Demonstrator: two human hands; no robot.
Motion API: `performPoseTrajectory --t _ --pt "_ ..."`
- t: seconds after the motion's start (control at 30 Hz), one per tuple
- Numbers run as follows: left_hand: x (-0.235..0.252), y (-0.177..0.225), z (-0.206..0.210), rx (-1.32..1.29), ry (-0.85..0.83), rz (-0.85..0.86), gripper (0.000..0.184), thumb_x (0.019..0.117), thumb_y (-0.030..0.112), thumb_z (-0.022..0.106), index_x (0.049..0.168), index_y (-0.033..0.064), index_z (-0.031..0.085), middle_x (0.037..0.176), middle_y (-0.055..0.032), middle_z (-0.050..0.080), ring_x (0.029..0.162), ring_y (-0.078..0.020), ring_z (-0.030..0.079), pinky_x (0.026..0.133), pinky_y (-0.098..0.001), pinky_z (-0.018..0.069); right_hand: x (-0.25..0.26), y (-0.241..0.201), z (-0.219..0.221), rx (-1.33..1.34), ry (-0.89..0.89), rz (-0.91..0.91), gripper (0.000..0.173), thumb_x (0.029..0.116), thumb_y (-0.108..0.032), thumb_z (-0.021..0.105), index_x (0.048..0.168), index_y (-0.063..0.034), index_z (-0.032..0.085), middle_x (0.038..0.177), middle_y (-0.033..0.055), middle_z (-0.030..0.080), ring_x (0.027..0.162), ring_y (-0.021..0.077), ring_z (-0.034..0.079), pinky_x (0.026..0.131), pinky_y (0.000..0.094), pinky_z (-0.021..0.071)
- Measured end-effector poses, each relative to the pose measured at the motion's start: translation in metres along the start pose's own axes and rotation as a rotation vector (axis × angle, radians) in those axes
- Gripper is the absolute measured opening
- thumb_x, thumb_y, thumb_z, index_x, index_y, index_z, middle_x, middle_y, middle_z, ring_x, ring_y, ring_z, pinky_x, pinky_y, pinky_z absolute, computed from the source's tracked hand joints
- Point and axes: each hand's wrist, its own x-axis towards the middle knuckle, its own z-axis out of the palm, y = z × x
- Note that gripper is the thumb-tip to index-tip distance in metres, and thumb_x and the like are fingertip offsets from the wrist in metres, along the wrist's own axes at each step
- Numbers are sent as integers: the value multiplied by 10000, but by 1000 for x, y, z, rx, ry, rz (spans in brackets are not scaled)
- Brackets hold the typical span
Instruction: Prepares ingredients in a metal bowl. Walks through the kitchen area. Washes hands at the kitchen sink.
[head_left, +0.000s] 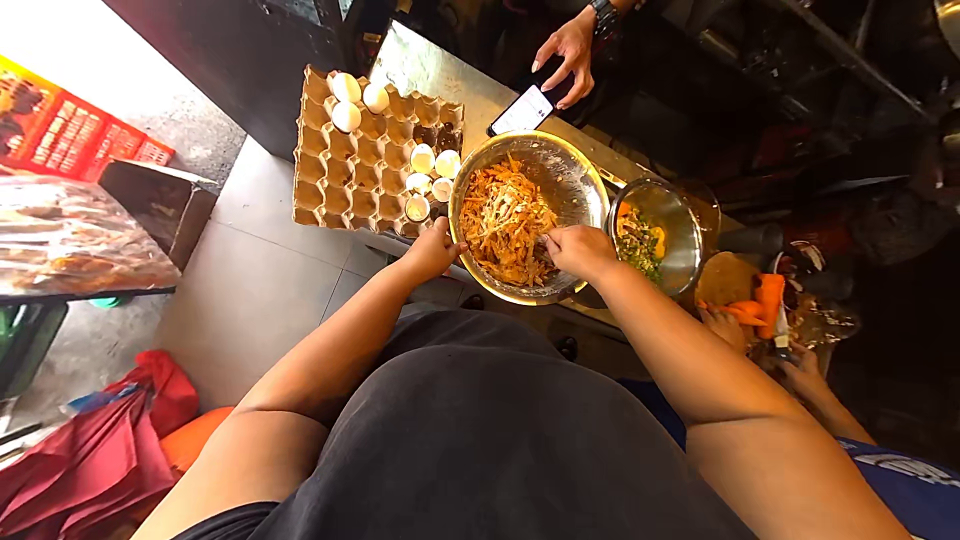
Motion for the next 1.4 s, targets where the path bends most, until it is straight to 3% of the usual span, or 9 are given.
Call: performPoseTrajectory --t 0.17,0.27,0.37,0.47,0.7,0.83,0.97,1.23,1.4 --pt "-1 -2 0 -15 -14 7 466 1061 232 575 1399 -12 366 992 -189 692 878 -288 733 754 -470 619 -32 14 -56 -248 -11 40 384 1088 -320 452 1002 -78 738 982 216 738 975 452 711 764 678 525" --pt "-1 -2 1 -24 -8 -5 473 1061 233 577 1407 -9 365 980 -194 688 859 -294 727 758 -481 614 -37 -1 -86 -395 -93 210 305 1037 -219 528 976 7 724 1006 272 711 980 489 693 743 691 520" --pt "-4 -1 1 -36 -5 -13 463 1062 227 575 1403 -9 370 979 -190 684 864 -288 726 765 -474 615 -17 -14 -69 -439 -201 362 193 968 -62 602 960 114 681 1054 308 681 995 494 677 743 682 517" --pt "-5 0 3 -44 6 -19 451 1068 229 562 1394 -13 366 970 -176 691 835 -259 722 738 -438 609 -4 -9 -33 -428 -282 333 188 964 -61 608 1011 97 697 1113 286 690 1051 478 675 817 677 526" --pt "-3 4 6 -49 -6 -52 485 1074 230 547 1440 9 316 1002 -205 673 912 -319 724 784 -510 612 -41 -8 11 -22 -225 287 358 1052 -324 509 1003 -69 757 1047 212 735 1039 426 697 825 682 521" --pt "-3 2 3 -52 -18 -42 473 1072 218 550 1430 5 323 1008 -203 668 903 -318 719 775 -503 605 -41 -6 34 408 -223 310 460 1103 -371 473 1027 -2 737 1055 247 710 1061 419 669 915 672 479" --pt "-3 2 1 -41 -28 -41 478 1075 221 544 1442 10 323 1019 -201 676 903 -304 719 777 -487 602 -42 14 5 486 -157 269 437 1102 -324 497 1004 21 747 1022 236 715 1015 405 665 915 665 471" --pt "-6 2 1 -46 -23 -22 450 1076 221 540 1419 4 344 992 -186 684 875 -280 723 758 -465 605 -17 4 -100 130 -166 268 457 1106 -336 467 1027 18 745 1094 279 695 1089 465 640 923 716 441" --pt "-4 -1 2 -61 -16 -23 444 1075 232 546 1413 18 354 982 -175 690 869 -270 729 753 -456 610 -25 -30 -128 -277 -223 430 379 986 -292 638 926 76 704 1090 316 683 1085 509 645 820 746 459"
